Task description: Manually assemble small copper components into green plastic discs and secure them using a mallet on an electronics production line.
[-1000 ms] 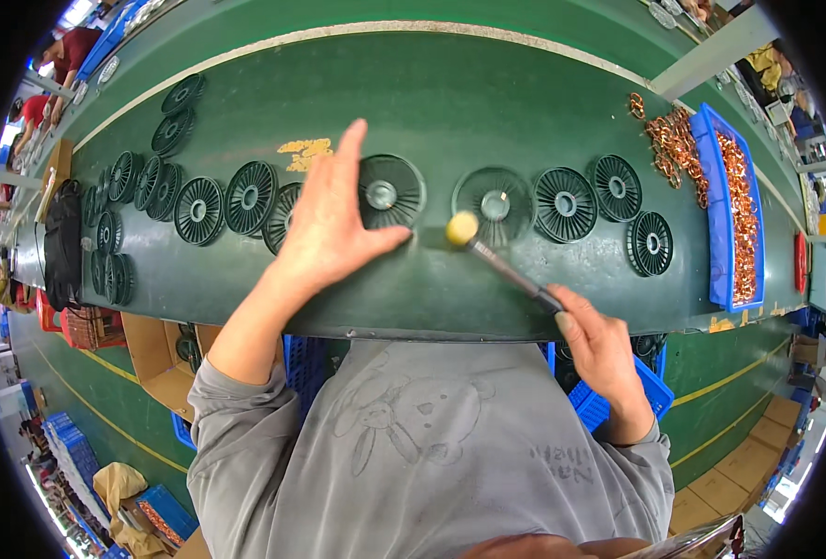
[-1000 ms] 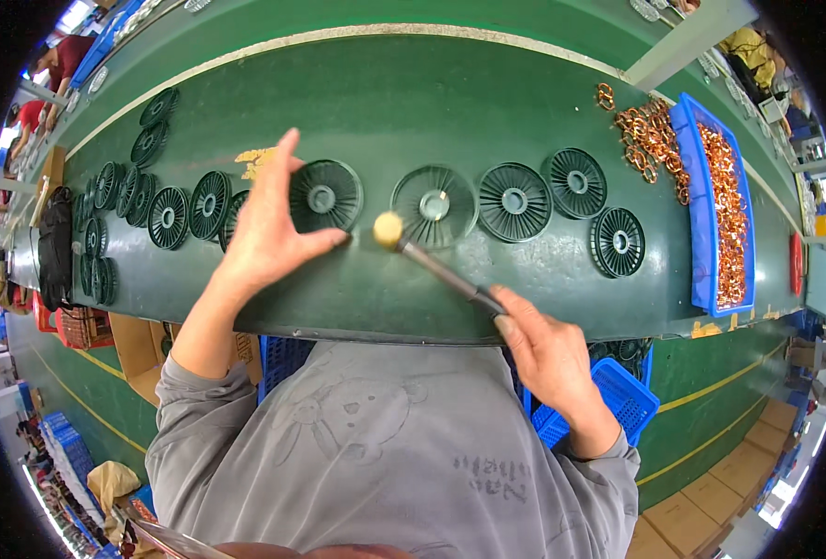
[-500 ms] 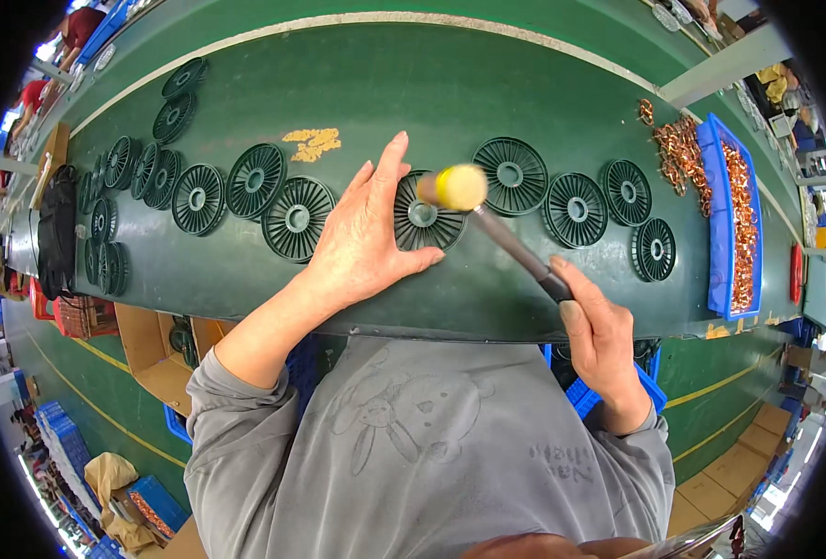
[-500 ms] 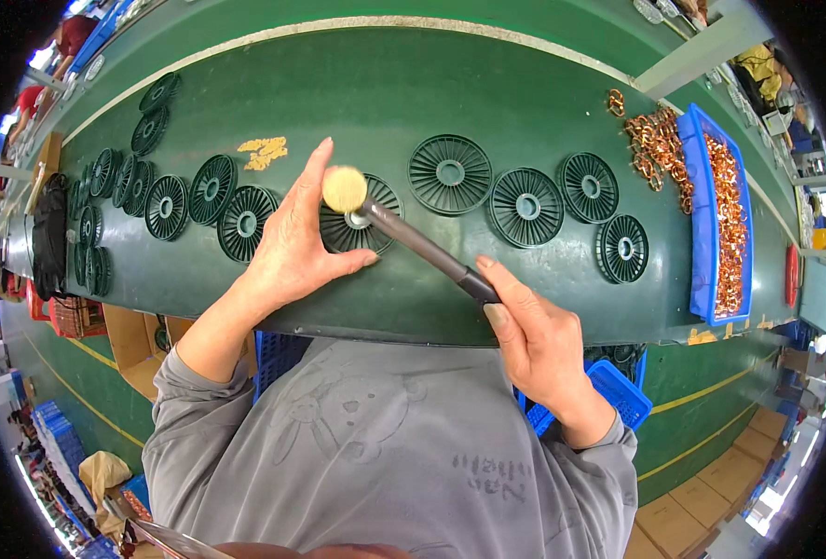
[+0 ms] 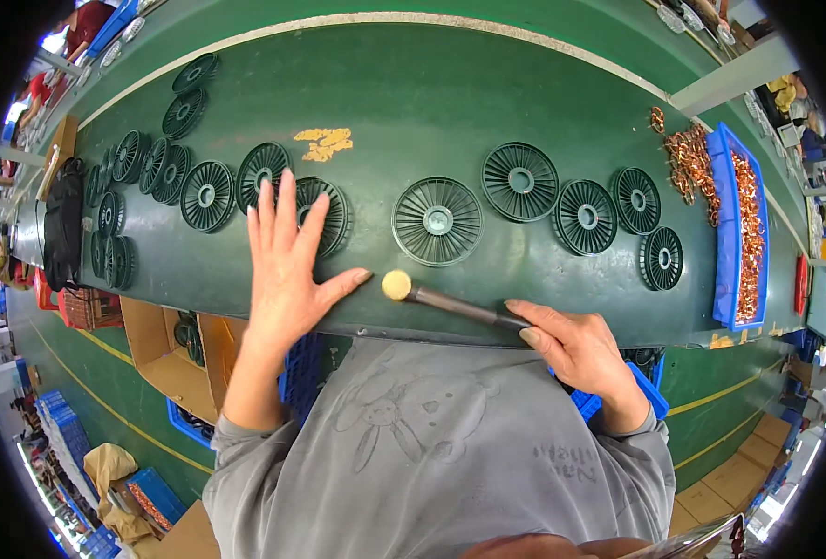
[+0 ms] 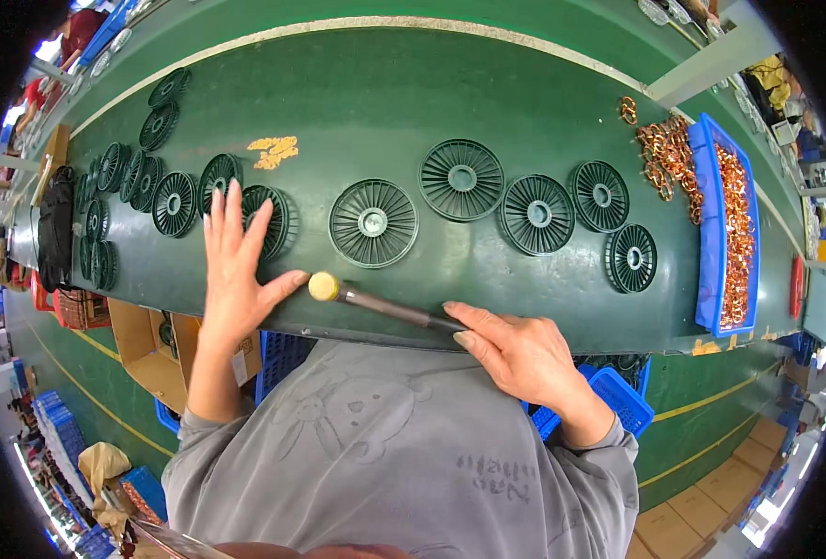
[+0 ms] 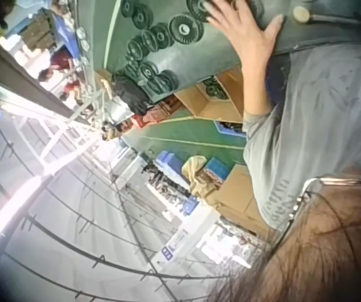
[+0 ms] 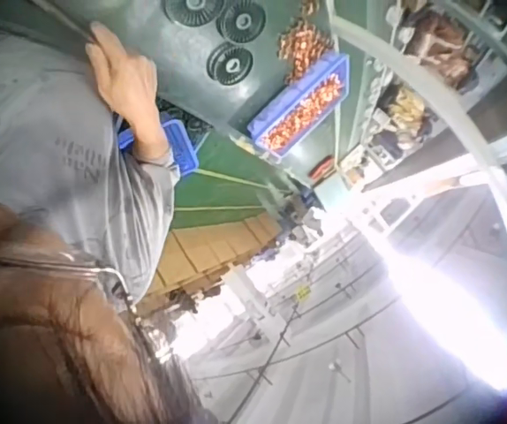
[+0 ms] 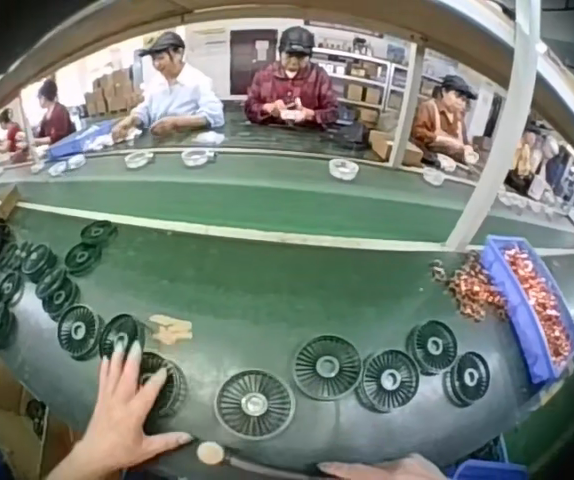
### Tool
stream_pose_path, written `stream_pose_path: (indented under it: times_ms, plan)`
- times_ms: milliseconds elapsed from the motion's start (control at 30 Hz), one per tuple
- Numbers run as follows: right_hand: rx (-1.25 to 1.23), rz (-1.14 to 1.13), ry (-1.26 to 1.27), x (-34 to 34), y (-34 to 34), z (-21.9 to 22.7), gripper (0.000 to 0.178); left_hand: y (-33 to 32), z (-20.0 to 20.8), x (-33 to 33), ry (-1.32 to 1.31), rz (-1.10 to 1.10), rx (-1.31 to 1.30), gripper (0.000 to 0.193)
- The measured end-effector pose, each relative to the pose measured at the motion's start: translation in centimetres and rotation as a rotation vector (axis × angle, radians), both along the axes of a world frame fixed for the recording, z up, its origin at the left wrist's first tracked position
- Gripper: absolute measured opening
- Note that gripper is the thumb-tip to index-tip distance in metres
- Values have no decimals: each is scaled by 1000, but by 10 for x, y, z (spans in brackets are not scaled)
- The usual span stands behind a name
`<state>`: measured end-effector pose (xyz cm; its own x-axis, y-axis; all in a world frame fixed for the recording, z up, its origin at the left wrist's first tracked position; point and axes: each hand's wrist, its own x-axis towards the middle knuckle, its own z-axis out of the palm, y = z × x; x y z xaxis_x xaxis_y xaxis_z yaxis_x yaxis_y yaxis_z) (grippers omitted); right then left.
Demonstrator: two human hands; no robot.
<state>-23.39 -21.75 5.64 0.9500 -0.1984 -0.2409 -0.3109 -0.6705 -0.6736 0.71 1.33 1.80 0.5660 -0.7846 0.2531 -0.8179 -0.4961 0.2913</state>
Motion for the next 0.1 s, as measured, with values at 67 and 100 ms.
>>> stream_pose_path:
  times_ms: [67, 100]
  plan:
    - [-24, -76, -23, 2, -1, -4, 31, 4, -15, -10, -15, 37, -21, 87]
    - [-51, -149, -45, 3, -2, -6, 31, 3, -15, -16, 1, 12, -80, 85]
